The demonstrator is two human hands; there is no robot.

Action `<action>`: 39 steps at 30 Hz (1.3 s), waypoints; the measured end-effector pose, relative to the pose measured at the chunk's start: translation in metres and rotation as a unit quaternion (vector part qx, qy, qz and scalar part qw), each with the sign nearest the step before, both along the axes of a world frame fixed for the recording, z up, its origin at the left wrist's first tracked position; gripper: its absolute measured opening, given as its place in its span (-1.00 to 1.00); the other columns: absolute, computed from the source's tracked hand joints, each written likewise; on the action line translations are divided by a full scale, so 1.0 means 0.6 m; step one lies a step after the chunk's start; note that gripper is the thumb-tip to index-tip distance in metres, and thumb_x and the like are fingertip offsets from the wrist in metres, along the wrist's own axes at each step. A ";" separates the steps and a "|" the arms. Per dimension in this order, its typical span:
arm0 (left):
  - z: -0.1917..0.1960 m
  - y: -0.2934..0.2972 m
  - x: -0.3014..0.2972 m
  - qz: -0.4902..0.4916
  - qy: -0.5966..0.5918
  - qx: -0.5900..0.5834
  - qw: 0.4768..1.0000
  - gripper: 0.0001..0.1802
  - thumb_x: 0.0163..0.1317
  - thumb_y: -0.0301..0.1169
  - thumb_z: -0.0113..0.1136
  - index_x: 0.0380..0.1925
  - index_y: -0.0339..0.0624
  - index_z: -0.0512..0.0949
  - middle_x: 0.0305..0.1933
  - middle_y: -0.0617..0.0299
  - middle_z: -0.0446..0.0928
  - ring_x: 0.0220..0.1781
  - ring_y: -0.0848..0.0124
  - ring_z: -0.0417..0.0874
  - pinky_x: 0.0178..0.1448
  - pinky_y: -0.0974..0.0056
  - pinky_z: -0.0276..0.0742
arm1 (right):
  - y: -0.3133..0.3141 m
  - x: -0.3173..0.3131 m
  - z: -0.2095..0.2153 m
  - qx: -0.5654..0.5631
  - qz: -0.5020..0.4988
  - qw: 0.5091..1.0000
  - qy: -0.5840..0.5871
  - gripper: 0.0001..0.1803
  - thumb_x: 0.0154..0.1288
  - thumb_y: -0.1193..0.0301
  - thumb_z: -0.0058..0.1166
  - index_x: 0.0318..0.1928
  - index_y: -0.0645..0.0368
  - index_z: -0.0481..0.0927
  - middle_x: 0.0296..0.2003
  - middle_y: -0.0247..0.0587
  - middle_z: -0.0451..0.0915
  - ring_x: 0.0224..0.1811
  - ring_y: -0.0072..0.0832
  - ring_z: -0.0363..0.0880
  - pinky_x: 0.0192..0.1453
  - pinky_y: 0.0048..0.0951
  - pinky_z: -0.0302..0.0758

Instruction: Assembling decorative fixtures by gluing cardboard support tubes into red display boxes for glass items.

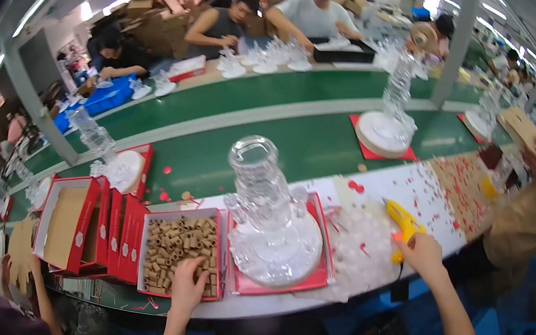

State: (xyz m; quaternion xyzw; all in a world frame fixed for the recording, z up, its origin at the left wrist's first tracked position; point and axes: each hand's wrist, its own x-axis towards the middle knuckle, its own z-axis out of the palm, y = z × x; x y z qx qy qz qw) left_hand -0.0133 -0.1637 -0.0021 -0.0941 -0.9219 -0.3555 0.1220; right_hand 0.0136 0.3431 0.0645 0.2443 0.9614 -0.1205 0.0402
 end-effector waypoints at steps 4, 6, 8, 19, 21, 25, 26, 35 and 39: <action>-0.015 0.001 -0.006 0.008 -0.033 -0.017 0.999 -0.67 0.10 -0.52 0.24 -0.09 -0.28 0.53 -0.33 0.06 0.47 -0.27 0.16 0.51 -0.14 0.19 0.44 | 0.049 -0.018 -0.050 -0.007 -0.049 0.999 0.019 -0.39 0.07 -0.14 0.19 -0.46 0.28 0.65 -0.56 -0.02 0.63 -0.48 -0.14 0.65 -0.36 -0.20 0.56; -0.019 0.002 -0.003 0.009 -0.030 -0.017 0.999 -0.67 0.10 -0.54 0.24 -0.09 -0.29 0.52 -0.37 0.08 0.45 -0.33 0.20 0.50 -0.19 0.21 0.44 | 0.048 -0.018 -0.053 -0.019 -0.054 0.998 -0.014 -0.35 0.04 -0.16 0.20 -0.45 0.31 0.65 -0.54 -0.01 0.64 -0.48 -0.13 0.65 -0.36 -0.20 0.56; -0.017 0.006 0.001 0.014 -0.036 0.046 0.998 -0.67 0.10 -0.61 0.22 -0.08 -0.31 0.51 -0.40 0.13 0.43 -0.38 0.30 0.48 -0.25 0.28 0.43 | 0.045 -0.020 -0.053 -0.028 -0.065 0.996 -0.052 -0.32 0.02 -0.18 0.21 -0.38 0.33 0.64 -0.54 -0.10 0.65 -0.50 -0.23 0.66 -0.40 -0.25 0.57; 0.005 -0.018 0.017 0.059 -0.052 0.131 0.988 -0.77 0.19 -0.64 0.08 -0.13 -0.37 0.53 -0.17 0.11 0.50 -0.21 0.33 0.56 -0.09 0.32 0.50 | -0.056 0.065 -0.029 -0.569 -0.178 0.755 0.272 -0.70 0.33 0.24 0.03 -0.07 0.18 0.42 -0.34 -0.23 0.59 -0.36 -0.39 0.65 -0.34 -0.47 0.60; 0.004 -0.017 0.018 0.032 -0.110 0.112 0.987 -0.76 0.17 -0.63 0.12 -0.12 -0.34 0.53 -0.17 0.14 0.47 -0.25 0.38 0.55 -0.09 0.36 0.51 | -0.097 0.085 -0.017 -0.533 -0.053 0.746 0.396 -0.61 0.31 0.31 0.05 0.07 0.23 0.38 -0.26 -0.13 0.59 -0.29 -0.33 0.66 -0.23 -0.38 0.63; 0.010 -0.007 -0.001 -0.006 -0.078 0.007 0.997 -0.74 0.07 -0.58 0.24 -0.18 -0.34 0.55 -0.29 0.10 0.47 -0.37 0.37 0.52 -0.32 0.32 0.47 | -0.119 0.089 -0.005 -0.652 0.007 0.728 0.214 -0.49 0.26 0.31 0.08 0.16 0.26 0.34 -0.18 -0.04 0.57 -0.31 -0.37 0.64 -0.24 -0.41 0.61; 0.011 -0.008 -0.004 -0.009 -0.083 -0.001 0.996 -0.74 0.07 -0.58 0.24 -0.18 -0.34 0.55 -0.29 0.10 0.47 -0.37 0.37 0.52 -0.32 0.32 0.47 | -0.128 0.089 -0.003 -0.656 0.000 0.724 0.212 -0.49 0.26 0.31 0.08 0.16 0.26 0.34 -0.18 -0.04 0.57 -0.31 -0.37 0.64 -0.24 -0.41 0.61; 0.059 0.033 0.045 0.064 -0.068 0.248 0.964 -0.81 0.24 -0.61 0.17 -0.14 -0.31 0.47 -0.23 0.28 0.55 -0.32 0.57 0.52 -0.26 0.47 0.43 | -0.199 0.104 -0.003 -0.872 0.020 0.470 0.134 -0.48 0.07 0.27 0.21 0.01 0.17 0.36 -0.09 -0.04 0.53 -0.13 -0.39 0.54 -0.11 -0.49 0.53; 0.079 0.053 0.107 0.023 -0.146 0.378 0.914 -0.73 0.18 -0.71 0.17 -0.11 -0.34 0.47 -0.06 0.14 0.54 -0.16 0.52 0.59 -0.15 0.51 0.48 | -0.231 0.108 0.019 -0.791 0.044 0.603 0.093 -0.42 -0.04 0.39 0.24 0.04 0.20 0.36 -0.16 -0.06 0.54 0.09 -0.17 0.52 0.11 -0.33 0.53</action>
